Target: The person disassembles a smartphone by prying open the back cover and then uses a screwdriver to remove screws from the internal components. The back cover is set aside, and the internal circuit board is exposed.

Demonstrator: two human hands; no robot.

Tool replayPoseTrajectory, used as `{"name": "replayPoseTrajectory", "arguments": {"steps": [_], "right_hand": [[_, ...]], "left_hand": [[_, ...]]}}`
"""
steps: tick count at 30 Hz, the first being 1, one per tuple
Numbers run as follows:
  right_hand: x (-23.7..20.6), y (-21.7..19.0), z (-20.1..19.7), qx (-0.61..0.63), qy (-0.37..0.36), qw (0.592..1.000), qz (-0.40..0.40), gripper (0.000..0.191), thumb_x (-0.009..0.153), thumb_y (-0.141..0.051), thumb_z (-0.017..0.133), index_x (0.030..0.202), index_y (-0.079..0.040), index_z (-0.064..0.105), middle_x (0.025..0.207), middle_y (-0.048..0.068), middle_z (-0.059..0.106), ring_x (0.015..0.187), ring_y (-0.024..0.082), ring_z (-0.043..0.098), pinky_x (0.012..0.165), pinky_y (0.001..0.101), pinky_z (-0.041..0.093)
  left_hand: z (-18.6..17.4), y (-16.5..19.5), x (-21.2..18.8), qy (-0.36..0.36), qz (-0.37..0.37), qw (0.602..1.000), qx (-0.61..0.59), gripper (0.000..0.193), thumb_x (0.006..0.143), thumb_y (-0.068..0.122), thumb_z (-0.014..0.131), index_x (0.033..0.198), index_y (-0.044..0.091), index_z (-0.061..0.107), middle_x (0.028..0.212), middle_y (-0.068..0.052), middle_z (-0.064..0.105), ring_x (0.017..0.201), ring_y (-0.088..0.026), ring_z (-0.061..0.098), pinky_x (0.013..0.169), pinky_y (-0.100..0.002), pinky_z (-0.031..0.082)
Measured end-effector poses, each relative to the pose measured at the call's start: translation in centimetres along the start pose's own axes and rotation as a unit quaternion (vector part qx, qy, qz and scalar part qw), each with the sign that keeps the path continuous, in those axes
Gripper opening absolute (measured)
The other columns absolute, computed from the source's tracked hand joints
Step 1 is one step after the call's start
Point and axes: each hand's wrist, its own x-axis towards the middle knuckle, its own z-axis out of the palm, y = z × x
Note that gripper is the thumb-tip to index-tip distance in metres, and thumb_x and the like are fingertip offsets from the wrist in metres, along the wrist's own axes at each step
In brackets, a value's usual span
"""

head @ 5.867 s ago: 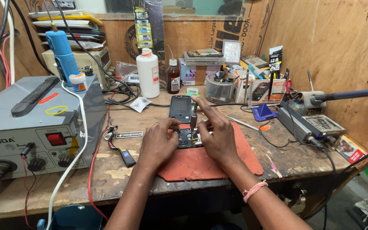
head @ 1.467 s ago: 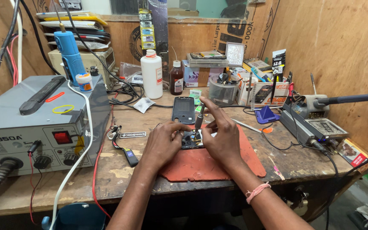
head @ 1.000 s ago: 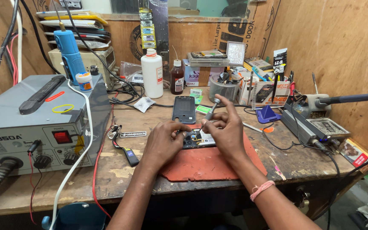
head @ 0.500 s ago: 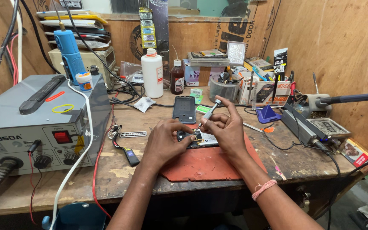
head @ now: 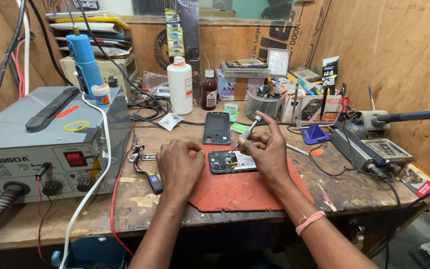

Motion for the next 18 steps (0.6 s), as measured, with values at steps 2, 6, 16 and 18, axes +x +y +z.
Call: {"name": "replayPoseTrajectory", "arguments": {"steps": [2,6,16,18], "right_hand": [[0.0,0.1,0.0,0.004,0.0,1.0,0.003,0.073,0.086,0.002,0.072,0.15,-0.006,0.039,0.094,0.016,0.076,0.078,0.016,0.076,0.07,0.0295,0.064],[0.1,0.1,0.0,-0.001,0.0,1.0,-0.002,0.073,0.086,0.002,0.072,0.15,-0.005,0.038,0.093,0.017,0.075,0.077,0.017,0.076,0.069,0.03,0.064],[0.2,0.2,0.1,-0.009,0.005,1.0,-0.004,0.074,0.086,0.003,0.071,0.151,-0.005,0.036,0.094,0.017,0.075,0.078,0.017,0.076,0.069,0.0294,0.064],[0.2,0.2,0.0,-0.008,0.006,1.0,-0.006,0.074,0.086,0.002,0.071,0.151,-0.005,0.035,0.094,0.017,0.075,0.078,0.017,0.076,0.069,0.029,0.064]], "left_hand": [[0.0,0.0,0.0,-0.004,-0.024,1.0,0.005,0.018,0.078,0.027,0.076,0.091,0.018,0.085,0.098,-0.012,0.074,0.1,-0.034,0.065,0.092,-0.046,0.049],[0.3,0.0,0.1,-0.011,-0.032,0.999,0.01,0.019,0.078,0.027,0.075,0.092,0.02,0.085,0.103,-0.013,0.073,0.102,-0.034,0.064,0.093,-0.047,0.049],[1.5,-0.1,0.7,-0.111,0.052,0.992,-0.023,0.054,0.07,0.028,0.071,0.122,0.014,0.073,0.109,-0.004,0.075,0.114,-0.023,0.056,0.106,-0.042,0.031],[1.5,0.0,0.7,-0.149,0.068,0.986,-0.042,0.074,0.064,0.038,0.075,0.132,0.013,0.065,0.108,-0.002,0.076,0.112,-0.023,0.055,0.106,-0.041,0.029]]}}
